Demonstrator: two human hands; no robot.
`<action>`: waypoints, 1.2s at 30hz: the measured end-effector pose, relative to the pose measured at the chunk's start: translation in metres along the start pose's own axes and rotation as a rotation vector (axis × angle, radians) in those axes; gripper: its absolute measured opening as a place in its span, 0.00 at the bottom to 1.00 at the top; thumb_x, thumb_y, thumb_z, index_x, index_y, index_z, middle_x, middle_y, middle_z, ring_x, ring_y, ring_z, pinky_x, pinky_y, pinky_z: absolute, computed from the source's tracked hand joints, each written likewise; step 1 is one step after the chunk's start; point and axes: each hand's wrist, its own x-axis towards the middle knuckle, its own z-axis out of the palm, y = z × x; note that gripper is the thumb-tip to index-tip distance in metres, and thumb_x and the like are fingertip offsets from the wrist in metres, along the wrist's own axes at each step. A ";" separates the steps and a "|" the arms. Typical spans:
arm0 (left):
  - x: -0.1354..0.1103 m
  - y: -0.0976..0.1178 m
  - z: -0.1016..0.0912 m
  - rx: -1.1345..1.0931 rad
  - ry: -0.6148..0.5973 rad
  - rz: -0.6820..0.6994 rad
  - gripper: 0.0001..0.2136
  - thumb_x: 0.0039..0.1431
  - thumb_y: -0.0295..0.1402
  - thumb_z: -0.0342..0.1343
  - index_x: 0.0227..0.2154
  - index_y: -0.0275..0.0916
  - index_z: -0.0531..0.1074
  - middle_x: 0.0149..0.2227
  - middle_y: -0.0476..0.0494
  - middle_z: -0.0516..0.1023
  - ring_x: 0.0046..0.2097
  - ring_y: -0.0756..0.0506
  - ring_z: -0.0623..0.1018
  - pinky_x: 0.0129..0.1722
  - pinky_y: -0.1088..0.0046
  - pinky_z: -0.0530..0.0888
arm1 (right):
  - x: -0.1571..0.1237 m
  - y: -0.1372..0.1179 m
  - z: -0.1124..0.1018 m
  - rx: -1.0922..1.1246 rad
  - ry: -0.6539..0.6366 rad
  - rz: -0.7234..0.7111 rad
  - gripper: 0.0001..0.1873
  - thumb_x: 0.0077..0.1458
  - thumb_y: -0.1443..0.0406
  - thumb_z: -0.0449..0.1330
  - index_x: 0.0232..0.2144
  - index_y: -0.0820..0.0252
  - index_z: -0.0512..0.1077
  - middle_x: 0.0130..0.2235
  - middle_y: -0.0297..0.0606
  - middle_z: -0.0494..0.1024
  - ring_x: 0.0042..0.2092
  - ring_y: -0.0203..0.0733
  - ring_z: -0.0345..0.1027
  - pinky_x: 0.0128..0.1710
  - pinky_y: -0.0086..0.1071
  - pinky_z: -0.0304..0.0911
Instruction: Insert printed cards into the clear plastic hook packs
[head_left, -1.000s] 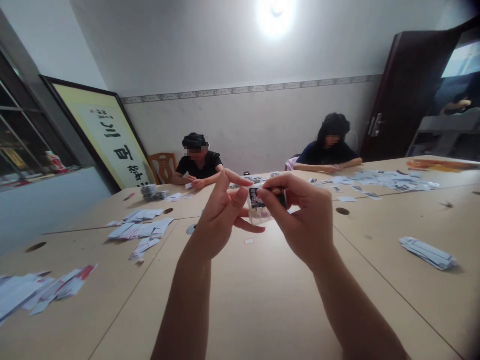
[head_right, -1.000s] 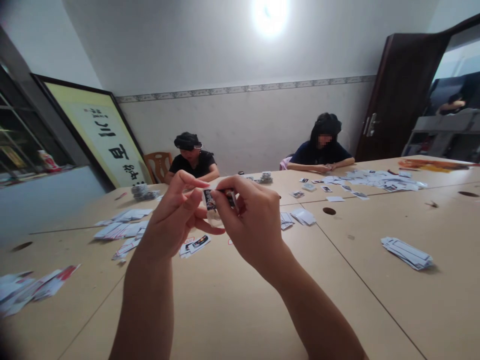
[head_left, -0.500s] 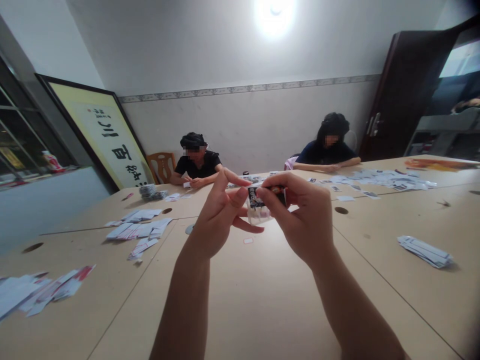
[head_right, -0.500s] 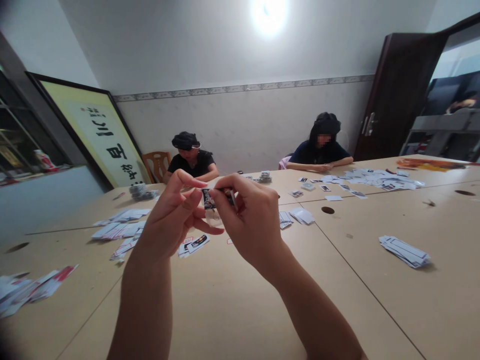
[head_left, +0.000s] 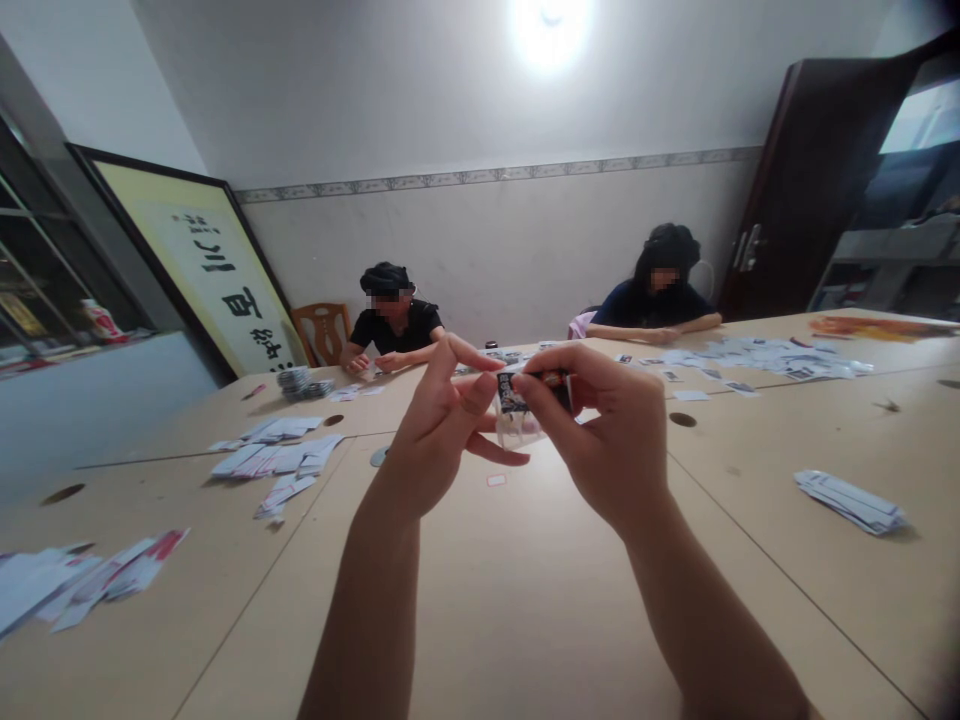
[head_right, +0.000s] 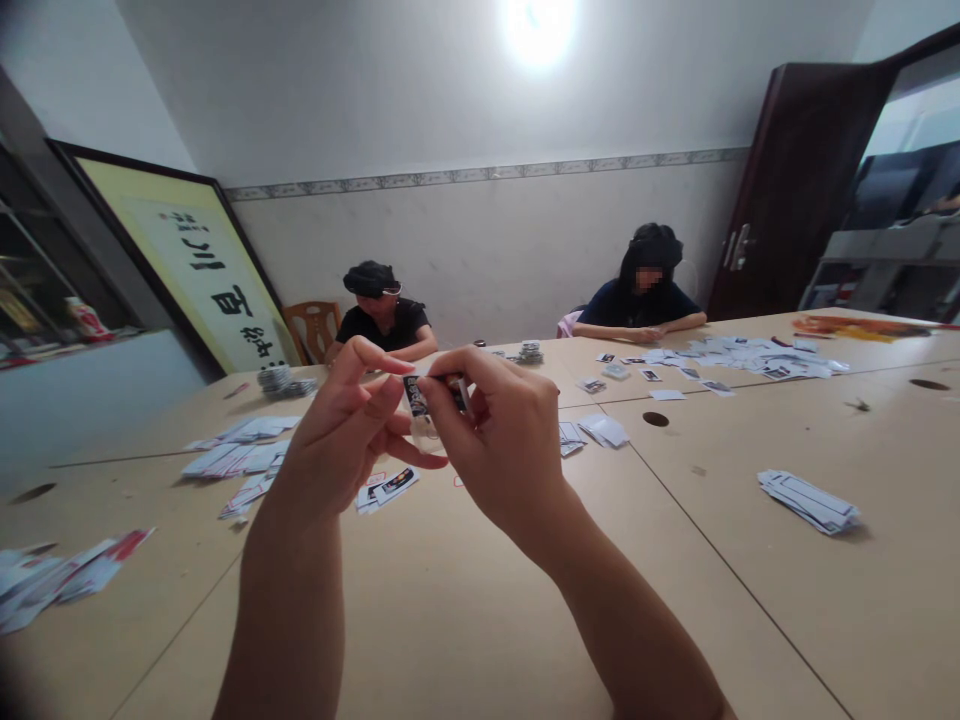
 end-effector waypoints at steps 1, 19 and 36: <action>0.000 0.000 0.000 0.001 0.001 0.001 0.10 0.67 0.41 0.59 0.40 0.44 0.64 0.34 0.55 0.75 0.25 0.54 0.79 0.27 0.68 0.86 | 0.000 0.000 0.000 0.002 -0.002 -0.002 0.04 0.57 0.68 0.65 0.29 0.58 0.76 0.26 0.28 0.77 0.24 0.30 0.64 0.26 0.29 0.60; -0.001 0.001 0.008 0.083 0.111 0.047 0.10 0.67 0.42 0.58 0.38 0.44 0.64 0.24 0.58 0.66 0.22 0.54 0.73 0.22 0.75 0.83 | 0.000 -0.001 0.002 -0.023 0.004 -0.001 0.04 0.56 0.69 0.65 0.29 0.58 0.76 0.24 0.28 0.76 0.23 0.31 0.64 0.25 0.29 0.59; -0.001 0.002 0.009 0.029 0.095 0.021 0.11 0.66 0.43 0.58 0.38 0.44 0.63 0.29 0.55 0.73 0.29 0.47 0.83 0.24 0.73 0.84 | 0.000 -0.002 0.002 -0.005 0.033 0.019 0.05 0.56 0.69 0.65 0.28 0.58 0.75 0.23 0.27 0.74 0.23 0.30 0.62 0.25 0.28 0.59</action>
